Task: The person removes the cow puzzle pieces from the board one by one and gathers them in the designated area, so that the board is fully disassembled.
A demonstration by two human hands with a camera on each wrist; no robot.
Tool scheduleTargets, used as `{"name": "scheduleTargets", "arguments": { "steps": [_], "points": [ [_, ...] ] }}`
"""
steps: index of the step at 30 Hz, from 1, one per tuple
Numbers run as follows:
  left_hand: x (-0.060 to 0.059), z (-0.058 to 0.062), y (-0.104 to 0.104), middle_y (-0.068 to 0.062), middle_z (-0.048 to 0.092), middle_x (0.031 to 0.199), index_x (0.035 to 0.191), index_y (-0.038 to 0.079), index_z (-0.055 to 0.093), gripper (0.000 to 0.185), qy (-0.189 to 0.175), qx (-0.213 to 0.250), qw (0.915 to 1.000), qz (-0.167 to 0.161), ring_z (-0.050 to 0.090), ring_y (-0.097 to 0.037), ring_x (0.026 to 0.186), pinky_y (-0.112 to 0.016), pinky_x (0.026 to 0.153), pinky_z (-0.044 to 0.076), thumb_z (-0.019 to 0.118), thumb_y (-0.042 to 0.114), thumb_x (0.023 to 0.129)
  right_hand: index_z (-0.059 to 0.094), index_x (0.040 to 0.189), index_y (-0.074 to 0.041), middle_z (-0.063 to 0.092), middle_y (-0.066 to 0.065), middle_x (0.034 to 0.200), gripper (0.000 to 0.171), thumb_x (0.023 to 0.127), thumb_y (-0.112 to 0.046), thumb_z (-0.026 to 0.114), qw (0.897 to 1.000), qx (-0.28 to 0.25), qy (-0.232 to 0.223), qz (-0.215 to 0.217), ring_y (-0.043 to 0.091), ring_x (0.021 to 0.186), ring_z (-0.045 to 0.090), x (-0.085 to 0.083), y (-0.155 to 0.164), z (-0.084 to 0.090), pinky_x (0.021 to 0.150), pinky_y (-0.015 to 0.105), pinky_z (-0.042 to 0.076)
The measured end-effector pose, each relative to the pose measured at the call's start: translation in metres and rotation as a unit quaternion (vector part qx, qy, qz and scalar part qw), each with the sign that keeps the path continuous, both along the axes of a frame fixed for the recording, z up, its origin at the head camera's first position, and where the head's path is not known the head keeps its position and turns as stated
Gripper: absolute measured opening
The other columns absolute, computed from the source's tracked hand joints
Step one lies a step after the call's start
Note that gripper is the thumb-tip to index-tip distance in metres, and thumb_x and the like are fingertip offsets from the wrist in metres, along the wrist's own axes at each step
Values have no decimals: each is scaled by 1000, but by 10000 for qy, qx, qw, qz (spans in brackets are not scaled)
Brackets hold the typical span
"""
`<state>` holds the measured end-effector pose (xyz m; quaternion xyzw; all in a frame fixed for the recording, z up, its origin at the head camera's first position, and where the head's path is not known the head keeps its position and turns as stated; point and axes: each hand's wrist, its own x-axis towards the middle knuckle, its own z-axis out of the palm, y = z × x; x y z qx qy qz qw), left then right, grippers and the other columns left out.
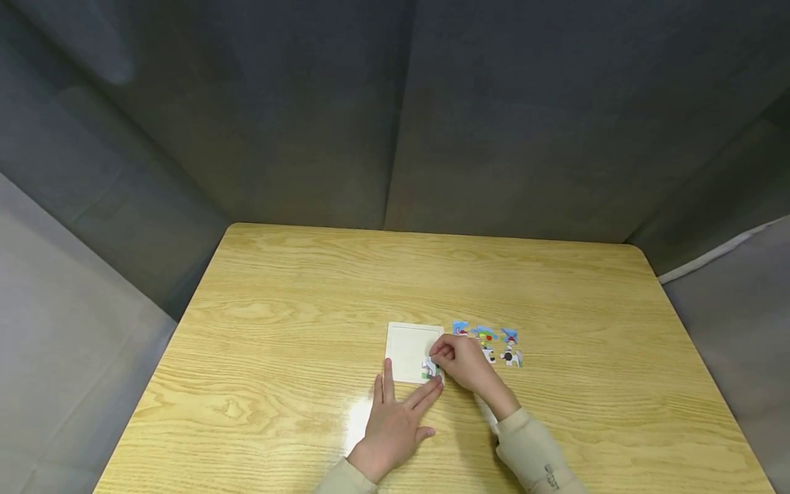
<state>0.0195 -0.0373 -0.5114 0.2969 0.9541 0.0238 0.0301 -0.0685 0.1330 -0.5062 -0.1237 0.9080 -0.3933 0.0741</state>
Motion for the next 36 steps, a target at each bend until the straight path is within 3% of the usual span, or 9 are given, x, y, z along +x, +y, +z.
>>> {"name": "scheduleTargets", "arguments": {
  "steps": [14,23,36],
  "points": [
    [1,3,0,20,11,150,145,32,25,72,-15,28,10000,0,5,-58,128,-64,95,30,49,57,81,67,78,-6,61,1,70,6,77,-4,72,9997,-44,-221,126,10,61,54,-1,0,4,56,20,47],
    [1,6,-1,20,13,150,145,33,24,70,-51,-117,9999,17,3,-58,128,-63,96,30,46,58,83,62,80,-3,60,4,73,16,71,1,74,9985,-406,-271,251,13,63,57,0,-2,3,58,19,49],
    [1,2,-1,21,10,150,145,34,23,71,-38,-148,9999,21,3,-58,128,-63,96,30,46,58,82,62,81,-2,61,8,75,15,72,1,74,9971,-692,-222,216,17,67,60,-2,5,10,60,21,50]
  ]
}}
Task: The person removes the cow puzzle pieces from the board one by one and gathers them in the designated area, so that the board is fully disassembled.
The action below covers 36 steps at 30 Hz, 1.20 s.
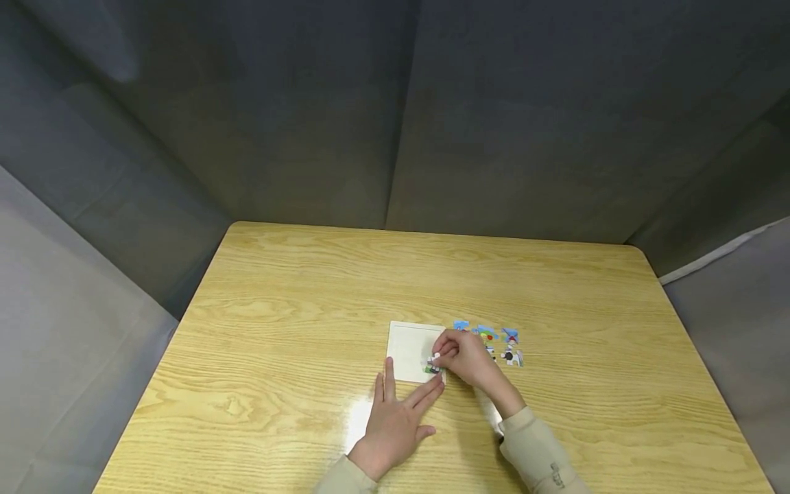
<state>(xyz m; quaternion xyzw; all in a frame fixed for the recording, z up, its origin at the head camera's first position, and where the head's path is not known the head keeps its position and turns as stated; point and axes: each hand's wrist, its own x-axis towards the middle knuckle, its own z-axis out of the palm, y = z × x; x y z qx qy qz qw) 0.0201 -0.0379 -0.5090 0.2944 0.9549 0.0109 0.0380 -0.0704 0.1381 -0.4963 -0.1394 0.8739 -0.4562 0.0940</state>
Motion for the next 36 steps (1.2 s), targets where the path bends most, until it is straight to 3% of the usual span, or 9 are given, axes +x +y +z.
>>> {"name": "scheduleTargets", "arguments": {
  "steps": [11,18,23,28,36],
  "points": [
    [0,2,1,18,14,150,145,31,23,71,-32,150,9999,21,6,-59,127,-63,97,28,48,56,84,65,86,-4,65,5,77,13,76,-8,73,9993,-52,-96,-361,18,69,62,-4,36,8,59,23,51],
    [0,2,0,16,17,150,145,27,26,70,81,225,9997,-40,9,-60,126,-64,96,28,49,54,84,68,88,-5,67,4,76,14,77,-13,73,9963,188,-137,-830,27,69,63,2,79,11,56,27,50],
    [0,0,-1,17,16,150,145,28,26,70,202,207,9996,-33,7,-60,126,-63,96,28,48,55,84,68,90,-4,67,5,77,15,79,-14,72,9948,341,-213,-935,28,71,63,8,104,13,57,28,50],
    [0,-6,-2,19,12,151,145,31,24,71,275,178,9995,-9,4,-58,127,-62,96,31,46,57,83,68,91,-5,67,4,78,16,79,-16,71,9933,553,-289,-973,22,73,62,14,119,9,60,24,49],
    [1,-5,-1,18,14,150,145,31,25,71,250,167,9995,-38,10,-59,127,-62,95,32,47,56,83,67,87,-6,65,2,72,13,78,-14,73,9885,948,-357,-1120,19,66,60,20,131,-2,57,23,45]
  ]
}}
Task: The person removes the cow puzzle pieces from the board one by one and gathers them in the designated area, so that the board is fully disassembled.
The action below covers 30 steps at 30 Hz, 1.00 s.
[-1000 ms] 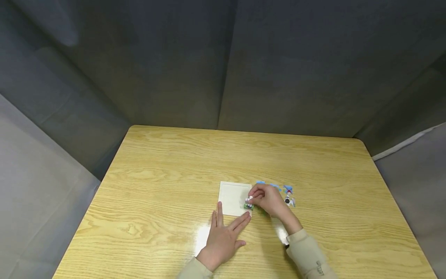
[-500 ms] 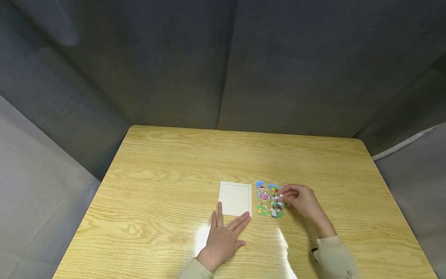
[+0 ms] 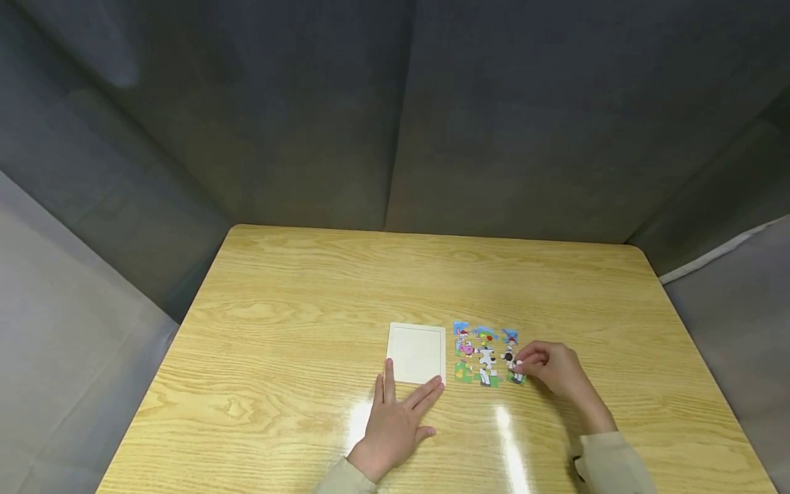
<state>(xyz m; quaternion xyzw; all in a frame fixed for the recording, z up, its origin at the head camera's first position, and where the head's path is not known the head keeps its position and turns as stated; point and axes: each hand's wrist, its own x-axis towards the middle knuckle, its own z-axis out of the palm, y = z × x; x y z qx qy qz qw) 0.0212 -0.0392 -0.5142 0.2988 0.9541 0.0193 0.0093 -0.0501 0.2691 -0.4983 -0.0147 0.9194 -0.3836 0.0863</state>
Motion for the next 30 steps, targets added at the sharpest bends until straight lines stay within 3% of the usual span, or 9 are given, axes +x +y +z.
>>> {"name": "scheduleTargets", "arguments": {
  "steps": [10,17,24,30],
  "points": [
    [-1,-3,1,18,15,150,145,30,25,71,44,106,9999,-26,10,-59,127,-63,95,32,46,56,83,69,83,-8,66,1,71,14,72,-12,76,9991,167,340,202,14,63,60,5,-1,-6,55,22,47],
    [0,-3,2,18,15,150,145,31,26,70,-9,153,9999,-19,10,-59,126,-63,95,30,46,57,83,70,81,-9,63,0,70,10,72,-8,76,9984,390,326,246,11,62,56,7,-2,-8,54,21,46],
    [0,-7,0,15,17,151,144,26,28,71,206,330,9992,-20,8,-57,128,-63,97,29,46,57,83,70,81,-10,64,0,71,10,73,-9,76,9987,315,337,212,12,62,57,8,-2,-7,55,20,46],
    [-1,-5,-3,11,12,152,146,22,23,74,-165,462,9988,-4,5,-58,128,-64,97,26,50,54,84,70,84,-8,66,2,73,10,75,-7,74,9977,57,649,203,17,64,60,9,0,-2,55,21,48]
  ]
}}
